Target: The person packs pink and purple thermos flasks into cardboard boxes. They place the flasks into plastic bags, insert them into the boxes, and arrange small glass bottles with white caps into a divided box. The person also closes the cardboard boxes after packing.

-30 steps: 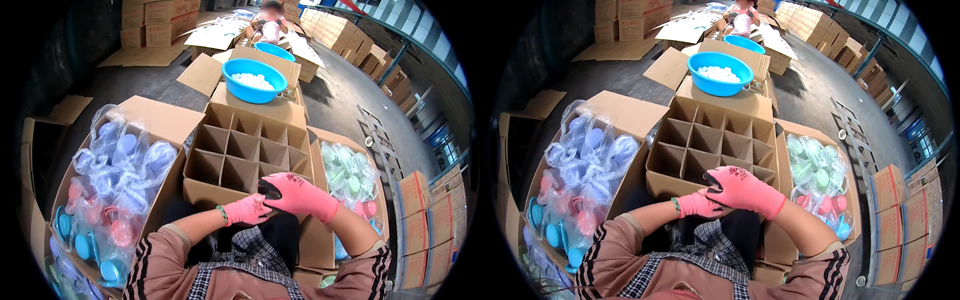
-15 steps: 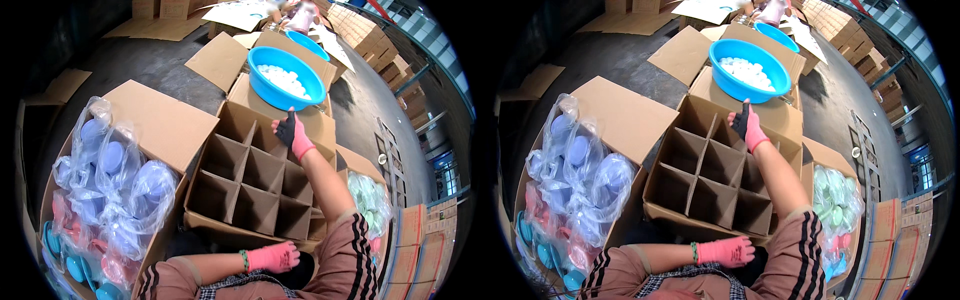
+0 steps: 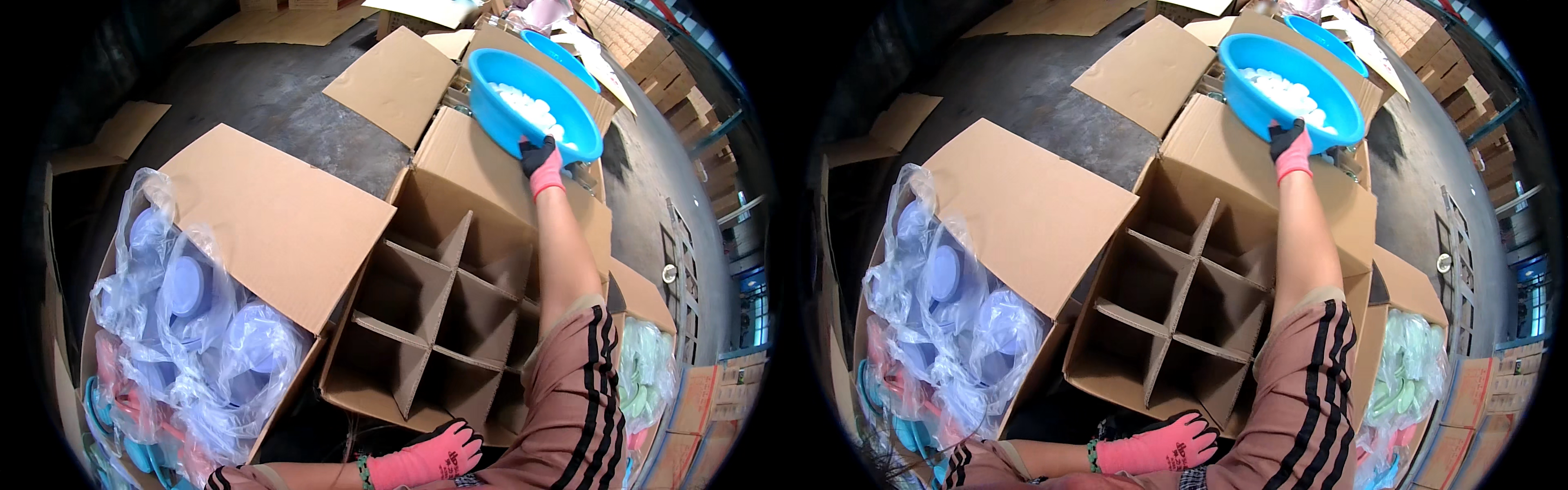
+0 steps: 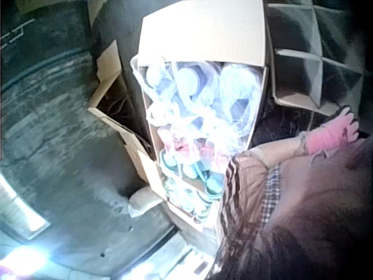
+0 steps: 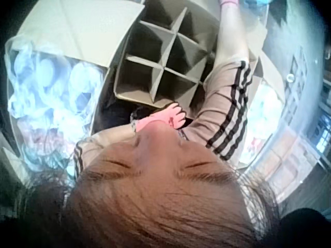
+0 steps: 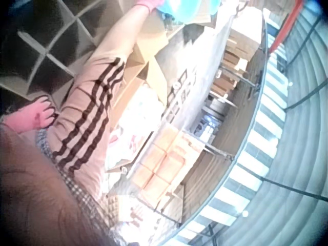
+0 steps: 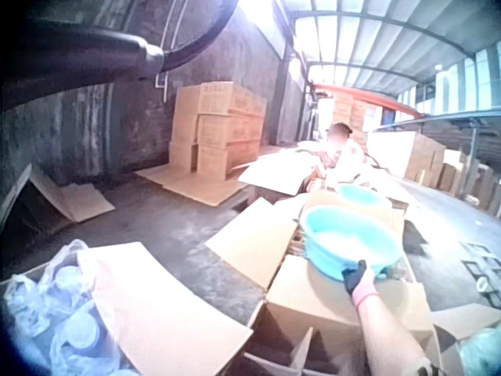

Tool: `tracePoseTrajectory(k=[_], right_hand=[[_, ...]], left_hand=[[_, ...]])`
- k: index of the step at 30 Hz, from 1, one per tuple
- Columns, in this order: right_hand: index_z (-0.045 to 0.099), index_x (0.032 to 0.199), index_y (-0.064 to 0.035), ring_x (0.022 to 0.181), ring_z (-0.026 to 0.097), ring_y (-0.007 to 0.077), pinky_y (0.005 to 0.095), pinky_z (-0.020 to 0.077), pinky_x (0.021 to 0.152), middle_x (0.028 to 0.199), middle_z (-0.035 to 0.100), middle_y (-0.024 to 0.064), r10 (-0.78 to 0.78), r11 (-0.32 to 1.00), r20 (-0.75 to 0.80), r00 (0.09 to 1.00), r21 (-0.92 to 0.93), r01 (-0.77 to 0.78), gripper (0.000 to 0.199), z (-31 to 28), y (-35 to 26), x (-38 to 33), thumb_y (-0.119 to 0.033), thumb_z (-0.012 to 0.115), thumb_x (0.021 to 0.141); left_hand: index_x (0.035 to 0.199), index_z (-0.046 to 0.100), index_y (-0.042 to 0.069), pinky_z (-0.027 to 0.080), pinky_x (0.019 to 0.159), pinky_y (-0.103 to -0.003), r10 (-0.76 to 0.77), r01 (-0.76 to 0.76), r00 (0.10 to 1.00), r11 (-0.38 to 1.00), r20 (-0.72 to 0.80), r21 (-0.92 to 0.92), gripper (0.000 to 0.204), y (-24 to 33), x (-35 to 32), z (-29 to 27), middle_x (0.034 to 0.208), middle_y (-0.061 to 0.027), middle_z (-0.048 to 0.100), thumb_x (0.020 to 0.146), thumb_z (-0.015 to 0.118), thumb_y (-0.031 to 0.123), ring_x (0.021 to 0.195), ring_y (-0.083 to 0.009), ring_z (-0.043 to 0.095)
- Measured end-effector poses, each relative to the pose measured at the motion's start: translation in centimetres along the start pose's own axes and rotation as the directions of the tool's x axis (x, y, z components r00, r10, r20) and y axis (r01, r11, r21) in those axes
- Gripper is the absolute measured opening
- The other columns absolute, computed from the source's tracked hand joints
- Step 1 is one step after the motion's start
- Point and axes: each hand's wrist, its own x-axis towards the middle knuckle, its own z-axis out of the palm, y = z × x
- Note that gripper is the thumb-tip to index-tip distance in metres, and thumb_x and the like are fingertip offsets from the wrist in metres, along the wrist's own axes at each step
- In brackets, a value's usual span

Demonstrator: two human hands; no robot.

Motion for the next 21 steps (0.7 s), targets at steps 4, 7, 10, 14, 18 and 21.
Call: tracePoseTrajectory(k=[4, 7, 10, 14, 18, 21], right_hand=[[0.045, 0.112, -0.0029, 0.086, 0.055, 0.0263, 0.0359, 0.0454, 0.067, 0.089, 0.055, 0.0114, 0.369, 0.768, 0.09, 0.925, 0.531, -0.358, 0.042, -0.7, 3.4, 1.0, -0.024, 0.059, 0.078], [0.048, 0.101, -0.0057, 0.069, 0.053, 0.0188, 0.0302, 0.0423, 0.055, 0.072, 0.051, 0.0069, 0.505, 0.405, 0.285, 0.815, 0.755, -0.515, 0.029, -1.4, 2.2, -1.3, -0.022, 0.058, 0.08], [0.054, 0.089, -0.011, 0.066, 0.047, 0.0096, 0.0233, 0.0377, 0.053, 0.073, 0.05, -0.0005, 0.295, 0.601, 0.324, 0.899, 0.668, -0.438, 0.019, -2.6, -2.3, -7.2, -0.028, 0.057, 0.082], [0.047, 0.104, 0.0009, 0.091, 0.053, 0.0229, 0.0334, 0.0409, 0.081, 0.095, 0.054, 0.012, -0.249, 0.938, 0.324, 0.912, 0.317, 0.144, 0.034, -8.7, -10.9, -20.5, -0.017, 0.06, 0.078], [0.055, 0.093, -0.002, 0.085, 0.053, 0.034, 0.0403, 0.0428, 0.076, 0.087, 0.056, 0.0154, -0.355, 0.924, 0.622, 0.697, 0.119, 0.365, 0.027, -17.2, -13.6, -31.5, -0.016, 0.063, 0.072], [0.06, 0.086, -0.003, 0.084, 0.056, 0.0309, 0.0368, 0.0455, 0.073, 0.087, 0.06, 0.0141, 0.165, 0.978, 0.694, 0.701, -0.021, -0.21, 0.019, -22.0, -12.5, -38.6, -0.018, 0.062, 0.074]], left_hand=[[0.088, 0.055, 0.006, 0.041, 0.073, -0.036, -0.053, 0.053, 0.995, 0.999, -0.089, 0.0, 0.025, -1.0, -0.2, 0.1, 0.084, -0.0068, 0.051, 0.065, 0.052, 0.017, 0.079, -0.0215, 0.049], [0.086, 0.054, 0.006, 0.041, 0.073, -0.036, -0.067, 0.067, 0.997, 0.998, -0.042, -0.012, 0.023, -1.1, 0.3, -0.1, 0.083, -0.0068, 0.05, 0.066, 0.051, 0.017, 0.078, -0.0215, 0.049], [0.085, 0.054, 0.006, 0.041, 0.073, -0.035, -0.057, 0.056, 0.998, 0.998, -0.032, -0.018, 0.023, -1.3, 0.8, 0.0, 0.082, -0.0066, 0.05, 0.066, 0.051, 0.018, 0.078, -0.0211, 0.048], [0.086, 0.054, 0.007, 0.04, 0.074, -0.033, -0.066, 0.068, 0.996, 0.997, 0.068, -0.028, 0.022, -1.1, 1.4, -1.6, 0.082, -0.0062, 0.049, 0.067, 0.051, 0.018, 0.079, -0.021, 0.048], [0.086, 0.053, 0.007, 0.038, 0.079, -0.036, -0.113, 0.118, 0.986, 0.993, 0.119, -0.03, 0.021, -0.6, 0.5, -0.4, 0.082, -0.0077, 0.05, 0.075, 0.052, 0.025, 0.08, -0.0235, 0.048], [0.088, 0.053, 0.007, 0.037, 0.081, -0.039, -0.173, 0.188, 0.945, 0.982, 0.278, -0.026, 0.028, 0.1, -0.3, 0.1, 0.083, -0.0094, 0.053, 0.078, 0.053, 0.033, 0.082, -0.0253, 0.05]])
